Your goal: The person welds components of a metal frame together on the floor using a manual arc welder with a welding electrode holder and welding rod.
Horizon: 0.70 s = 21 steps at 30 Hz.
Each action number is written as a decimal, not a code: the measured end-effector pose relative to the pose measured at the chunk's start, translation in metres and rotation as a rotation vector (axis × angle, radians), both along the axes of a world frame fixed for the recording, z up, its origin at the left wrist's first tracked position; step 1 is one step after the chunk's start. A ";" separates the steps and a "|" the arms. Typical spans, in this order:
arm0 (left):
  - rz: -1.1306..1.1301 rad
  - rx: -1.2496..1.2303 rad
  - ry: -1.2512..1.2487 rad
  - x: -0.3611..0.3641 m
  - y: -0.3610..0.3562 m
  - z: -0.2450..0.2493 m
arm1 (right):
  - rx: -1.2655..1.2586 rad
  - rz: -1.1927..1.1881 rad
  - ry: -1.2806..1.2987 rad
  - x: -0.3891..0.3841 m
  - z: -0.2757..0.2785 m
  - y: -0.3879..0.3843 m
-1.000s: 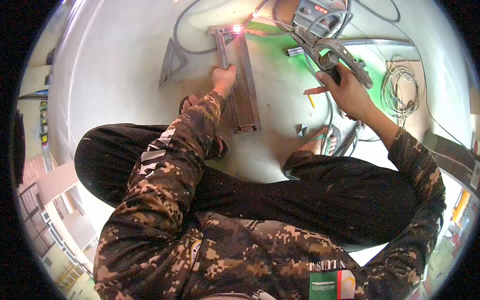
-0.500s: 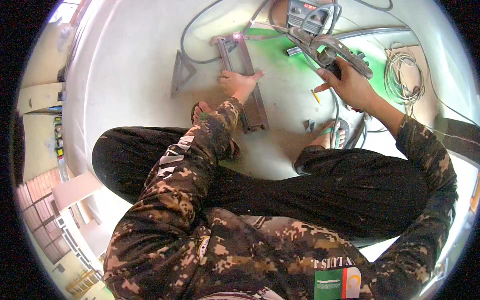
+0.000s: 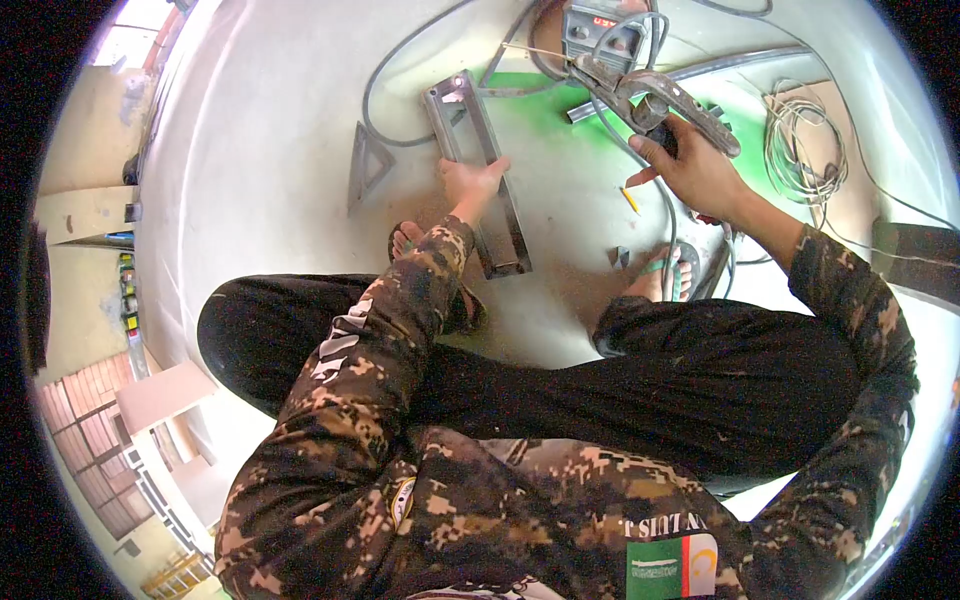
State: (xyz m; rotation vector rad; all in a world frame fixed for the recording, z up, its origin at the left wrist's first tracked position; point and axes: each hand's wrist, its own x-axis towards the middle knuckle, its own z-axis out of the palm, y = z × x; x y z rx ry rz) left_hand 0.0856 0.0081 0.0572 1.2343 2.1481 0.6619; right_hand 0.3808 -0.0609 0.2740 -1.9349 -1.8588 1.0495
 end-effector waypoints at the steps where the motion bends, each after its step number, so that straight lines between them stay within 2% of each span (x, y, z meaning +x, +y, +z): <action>1: -0.024 -0.006 0.028 0.000 -0.001 0.003 | -0.044 -0.031 0.087 -0.003 0.003 0.000; 3: -0.050 -0.010 0.053 -0.001 -0.004 0.005 | -0.067 -0.057 0.100 -0.010 0.010 0.000; 6: -0.094 0.126 0.071 0.000 -0.011 0.004 | -0.064 -0.066 0.099 -0.005 0.004 0.001; 8: -0.037 0.318 0.251 0.005 -0.015 0.009 | -0.034 -0.043 0.090 -0.005 0.004 0.002; 11: 0.033 0.297 0.224 0.010 -0.020 0.027 | -0.070 -0.032 0.054 -0.007 0.008 0.004; 13: 0.042 0.283 0.230 0.012 -0.020 0.040 | 0.040 0.019 -0.077 0.000 -0.002 0.004; 17: 0.045 0.339 0.271 0.013 -0.019 0.038 | 0.029 0.001 -0.081 -0.001 0.001 0.004; 19: 0.046 0.355 0.305 0.014 -0.019 0.036 | -0.106 -0.023 -0.048 -0.003 0.006 0.006; 21: 0.044 0.371 0.338 0.015 -0.018 0.040 | -0.090 -0.021 -0.014 -0.006 0.011 0.003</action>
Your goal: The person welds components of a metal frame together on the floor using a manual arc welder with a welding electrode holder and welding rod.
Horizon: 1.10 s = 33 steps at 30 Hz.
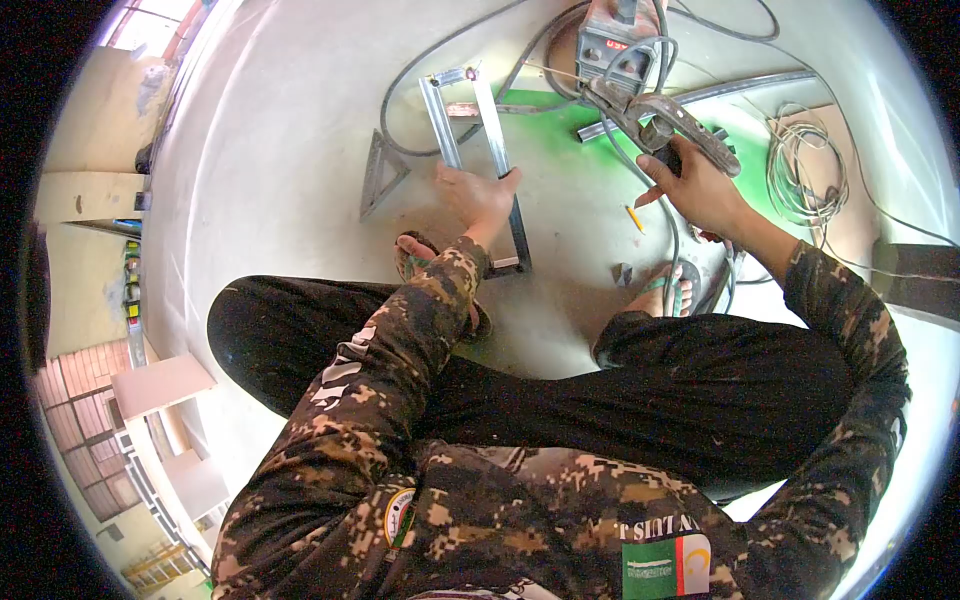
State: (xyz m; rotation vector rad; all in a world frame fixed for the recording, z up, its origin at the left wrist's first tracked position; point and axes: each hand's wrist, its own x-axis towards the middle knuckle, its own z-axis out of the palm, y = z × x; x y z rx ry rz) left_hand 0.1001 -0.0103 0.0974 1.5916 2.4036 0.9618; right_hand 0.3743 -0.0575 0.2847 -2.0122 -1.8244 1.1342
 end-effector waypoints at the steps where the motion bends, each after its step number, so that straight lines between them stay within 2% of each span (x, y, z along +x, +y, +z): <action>1: -0.002 -0.043 -0.031 0.000 0.000 0.002 | 0.014 0.000 0.033 -0.001 0.001 -0.001; 3: -0.006 -0.085 -0.061 -0.001 0.001 0.002 | 0.032 -0.005 0.046 0.005 -0.013 -0.001; 6: -0.019 -0.046 0.024 -0.007 0.014 0.002 | 0.066 0.010 0.080 0.006 -0.016 -0.001; 8: -0.165 -0.105 0.066 -0.026 0.042 0.008 | 0.068 0.022 0.101 0.009 -0.018 -0.004; 11: -0.231 -0.252 0.034 -0.055 0.079 0.048 | 0.060 0.030 -0.022 0.018 -0.029 -0.003; 13: -0.424 -0.220 0.218 -0.076 0.090 0.066 | 0.236 0.079 -0.050 0.021 -0.033 -0.005; 17: -0.518 -0.405 0.411 -0.101 0.087 0.053 | 0.103 0.032 -0.050 0.017 -0.021 -0.007; 20: -0.625 -0.509 0.467 -0.100 0.067 0.028 | -0.007 -0.026 0.118 0.011 -0.013 -0.007; 25: -0.499 -0.590 0.380 -0.073 0.045 0.001 | 0.022 -0.018 0.214 0.006 -0.014 -0.006; 31: -0.496 -0.528 0.339 -0.066 0.056 -0.020 | -0.096 -0.020 0.129 -0.006 0.003 0.001; 33: -0.420 -0.579 0.358 -0.067 0.058 -0.015 | -0.124 -0.021 0.114 -0.005 0.002 0.002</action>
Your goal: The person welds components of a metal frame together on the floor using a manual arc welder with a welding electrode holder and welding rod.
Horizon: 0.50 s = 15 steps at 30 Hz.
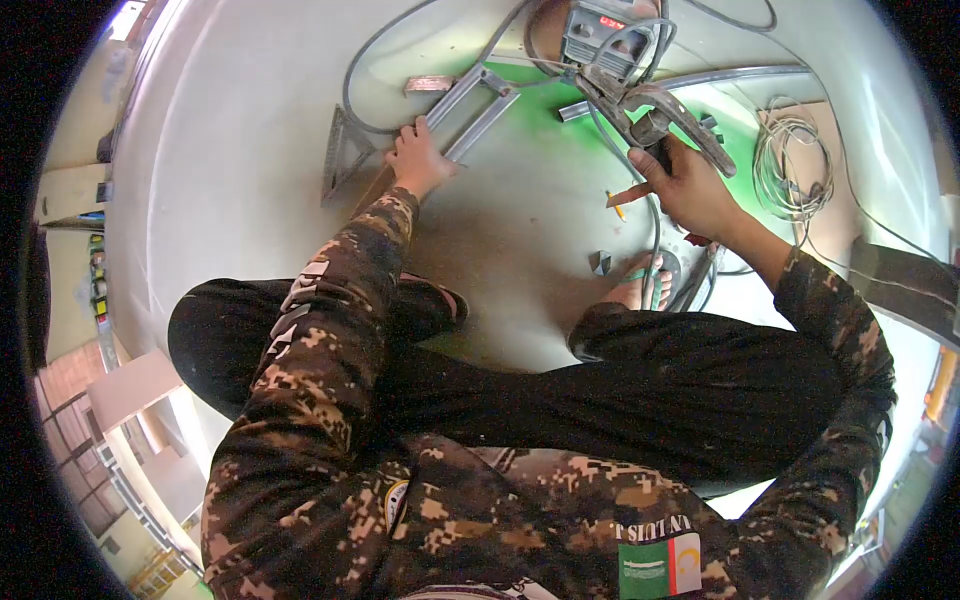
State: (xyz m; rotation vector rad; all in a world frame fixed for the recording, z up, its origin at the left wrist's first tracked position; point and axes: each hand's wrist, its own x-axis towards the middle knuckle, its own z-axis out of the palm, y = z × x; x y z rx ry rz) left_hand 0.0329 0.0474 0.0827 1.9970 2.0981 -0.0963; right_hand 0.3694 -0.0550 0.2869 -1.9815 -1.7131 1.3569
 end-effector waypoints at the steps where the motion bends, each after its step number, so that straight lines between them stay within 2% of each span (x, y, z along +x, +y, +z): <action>1: 0.012 -0.011 0.022 -0.003 0.004 -0.007 | 0.017 0.024 -0.019 0.003 -0.006 0.001; 6: 0.038 -0.065 -0.016 -0.005 0.004 -0.005 | -0.056 0.003 0.033 -0.001 -0.009 0.005; 8: 0.037 -0.067 -0.010 -0.003 0.002 -0.005 | 0.097 0.014 0.239 0.005 -0.034 0.006; 11: 0.038 -0.050 0.024 -0.003 0.001 -0.010 | 0.098 0.041 0.221 0.009 -0.045 0.012; 15: 0.065 0.056 -0.051 -0.007 -0.003 -0.019 | 0.123 0.061 0.213 0.006 -0.049 0.016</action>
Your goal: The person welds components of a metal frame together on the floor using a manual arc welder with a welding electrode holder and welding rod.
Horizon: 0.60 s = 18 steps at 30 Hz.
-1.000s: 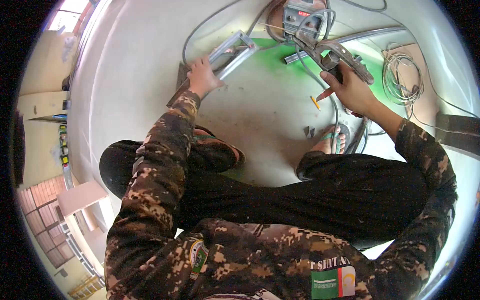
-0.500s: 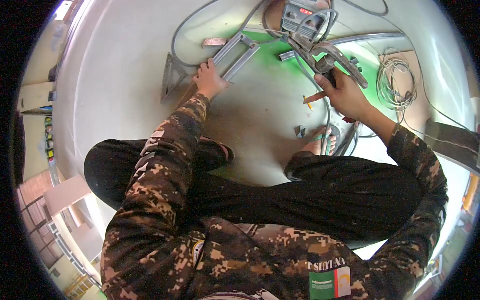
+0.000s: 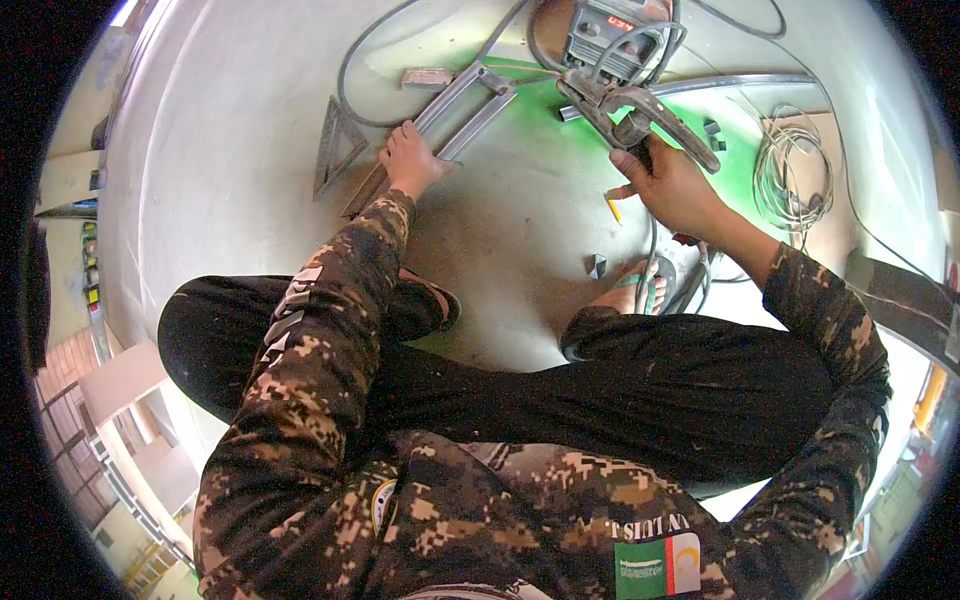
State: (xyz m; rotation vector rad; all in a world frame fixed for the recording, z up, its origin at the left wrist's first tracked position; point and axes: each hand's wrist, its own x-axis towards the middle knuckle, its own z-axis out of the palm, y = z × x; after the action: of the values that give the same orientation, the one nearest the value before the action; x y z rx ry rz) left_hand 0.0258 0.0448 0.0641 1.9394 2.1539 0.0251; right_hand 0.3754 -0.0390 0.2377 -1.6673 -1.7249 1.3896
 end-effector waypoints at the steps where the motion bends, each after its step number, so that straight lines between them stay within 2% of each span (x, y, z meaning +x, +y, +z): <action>1: -0.002 0.030 -0.014 0.000 -0.001 0.001 | -0.004 0.015 -0.040 -0.001 0.002 0.000; 5: 0.040 0.051 -0.060 0.001 -0.001 0.001 | -0.019 0.018 -0.040 -0.005 0.006 0.000; 8: 0.042 0.040 -0.049 0.004 -0.001 0.003 | 0.013 0.044 -0.108 -0.003 0.004 0.003; 18: 0.046 0.053 0.001 0.008 -0.003 0.005 | 0.056 0.041 -0.084 0.001 -0.009 0.005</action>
State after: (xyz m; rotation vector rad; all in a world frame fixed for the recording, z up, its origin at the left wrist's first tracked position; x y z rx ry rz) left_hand 0.0340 0.0422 0.0691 1.9185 2.2194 0.0898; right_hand 0.3762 -0.0341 0.2290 -1.6907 -1.8366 1.2938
